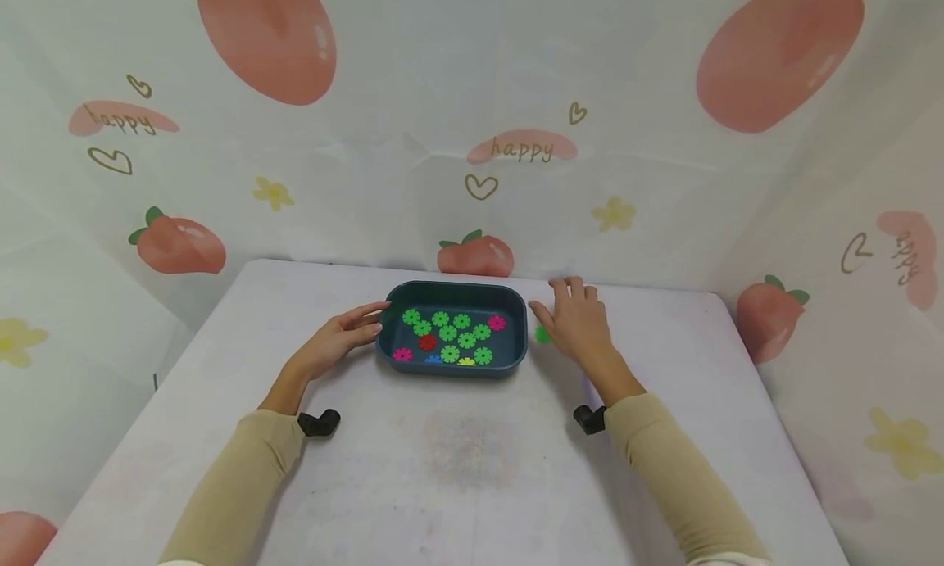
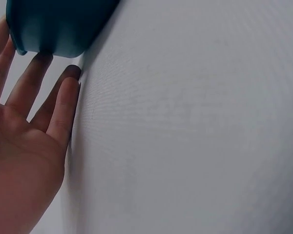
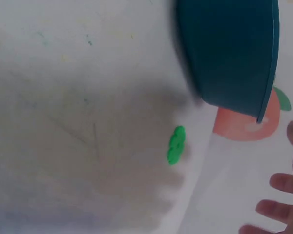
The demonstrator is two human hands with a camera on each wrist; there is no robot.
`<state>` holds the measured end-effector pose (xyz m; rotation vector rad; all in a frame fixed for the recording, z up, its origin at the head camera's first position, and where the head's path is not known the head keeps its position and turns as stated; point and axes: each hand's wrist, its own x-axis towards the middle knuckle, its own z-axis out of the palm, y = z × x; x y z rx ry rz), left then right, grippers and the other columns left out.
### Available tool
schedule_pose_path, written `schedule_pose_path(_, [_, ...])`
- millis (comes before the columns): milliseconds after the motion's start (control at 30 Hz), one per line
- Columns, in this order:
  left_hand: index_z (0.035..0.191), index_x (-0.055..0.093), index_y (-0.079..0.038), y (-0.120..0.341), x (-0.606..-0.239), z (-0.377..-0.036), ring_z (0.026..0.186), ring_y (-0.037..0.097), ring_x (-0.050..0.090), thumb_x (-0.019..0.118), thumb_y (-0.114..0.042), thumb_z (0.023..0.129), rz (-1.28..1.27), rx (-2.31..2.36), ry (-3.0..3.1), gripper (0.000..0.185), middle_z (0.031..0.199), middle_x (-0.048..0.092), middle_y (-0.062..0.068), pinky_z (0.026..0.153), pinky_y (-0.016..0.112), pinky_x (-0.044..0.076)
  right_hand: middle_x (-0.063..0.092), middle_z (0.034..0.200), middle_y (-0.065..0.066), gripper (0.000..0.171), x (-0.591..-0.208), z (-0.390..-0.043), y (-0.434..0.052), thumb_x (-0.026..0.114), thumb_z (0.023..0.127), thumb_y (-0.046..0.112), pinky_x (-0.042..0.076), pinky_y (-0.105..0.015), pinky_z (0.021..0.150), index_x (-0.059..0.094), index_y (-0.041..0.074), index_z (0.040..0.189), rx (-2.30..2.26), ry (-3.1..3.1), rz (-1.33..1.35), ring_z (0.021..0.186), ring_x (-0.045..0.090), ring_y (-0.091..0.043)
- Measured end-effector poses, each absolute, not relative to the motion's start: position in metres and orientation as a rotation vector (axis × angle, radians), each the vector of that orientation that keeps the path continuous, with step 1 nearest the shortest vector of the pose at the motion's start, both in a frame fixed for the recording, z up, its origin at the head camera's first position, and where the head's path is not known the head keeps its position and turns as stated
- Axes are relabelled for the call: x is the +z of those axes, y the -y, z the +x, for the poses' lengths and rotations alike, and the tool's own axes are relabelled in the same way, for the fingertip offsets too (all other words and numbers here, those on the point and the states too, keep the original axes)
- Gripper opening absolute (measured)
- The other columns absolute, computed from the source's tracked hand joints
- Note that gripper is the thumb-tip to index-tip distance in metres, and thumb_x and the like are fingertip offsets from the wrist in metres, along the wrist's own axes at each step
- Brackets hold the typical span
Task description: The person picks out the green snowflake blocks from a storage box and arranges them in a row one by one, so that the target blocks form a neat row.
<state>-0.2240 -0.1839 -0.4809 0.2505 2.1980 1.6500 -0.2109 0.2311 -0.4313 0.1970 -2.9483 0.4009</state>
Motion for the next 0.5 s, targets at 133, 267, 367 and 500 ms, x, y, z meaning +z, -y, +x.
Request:
schedule_pose_path(133, [0.136, 0.049, -0.04, 0.183, -0.482, -0.224, 0.136, 0.019, 0.044, 0.066, -0.047, 0.086, 0.25, 1.659, -2.18, 0.053, 0.148, 0.045, -0.002, 0.115, 0.048, 0.033, 0.026, 0.152, -0.022, 0.072, -0.429, -0.211, -0.228, 0.039, 0.095, 0.061, 0.033, -0.068, 0.103, 0.032, 0.011, 0.146, 0.391, 3.009, 0.206, 0.136, 0.027, -0.051])
schedule_pose_path(267, [0.136, 0.048, -0.04, 0.184, -0.483, -0.225, 0.137, 0.02, 0.044, 0.066, -0.047, 0.087, 0.26, 1.664, -2.178, 0.053, 0.148, 0.045, -0.002, 0.115, 0.048, 0.033, 0.012, 0.159, -0.02, 0.082, -0.428, -0.211, -0.223, 0.031, 0.092, 0.071, 0.016, -0.074, 0.108, 0.02, 0.018, 0.153, 0.351, 3.037, 0.229, 0.143, 0.01, -0.052])
schedule_pose_path(367, [0.136, 0.048, -0.04, 0.185, -0.483, -0.224, 0.137, 0.02, 0.044, 0.066, -0.046, 0.087, 0.265, 1.665, -2.179, 0.053, 0.148, 0.045, -0.002, 0.115, 0.048, 0.033, 0.004, 0.161, -0.018, 0.086, -0.428, -0.211, -0.219, 0.028, 0.089, 0.075, 0.01, -0.077, 0.107, 0.012, 0.021, 0.155, 0.307, 3.052, 0.248, 0.145, 0.004, -0.051])
schedule_pose_path(500, [0.137, 0.048, -0.039, 0.185, -0.482, -0.224, 0.137, 0.02, 0.043, 0.065, -0.046, 0.087, 0.27, 1.667, -2.182, 0.053, 0.149, 0.044, -0.001, 0.115, 0.048, 0.033, 0.0, 0.162, -0.015, 0.088, -0.427, -0.213, -0.21, 0.028, 0.088, 0.077, 0.008, -0.078, 0.107, 0.008, 0.024, 0.155, 0.229, 3.049, 0.312, 0.146, 0.002, -0.05])
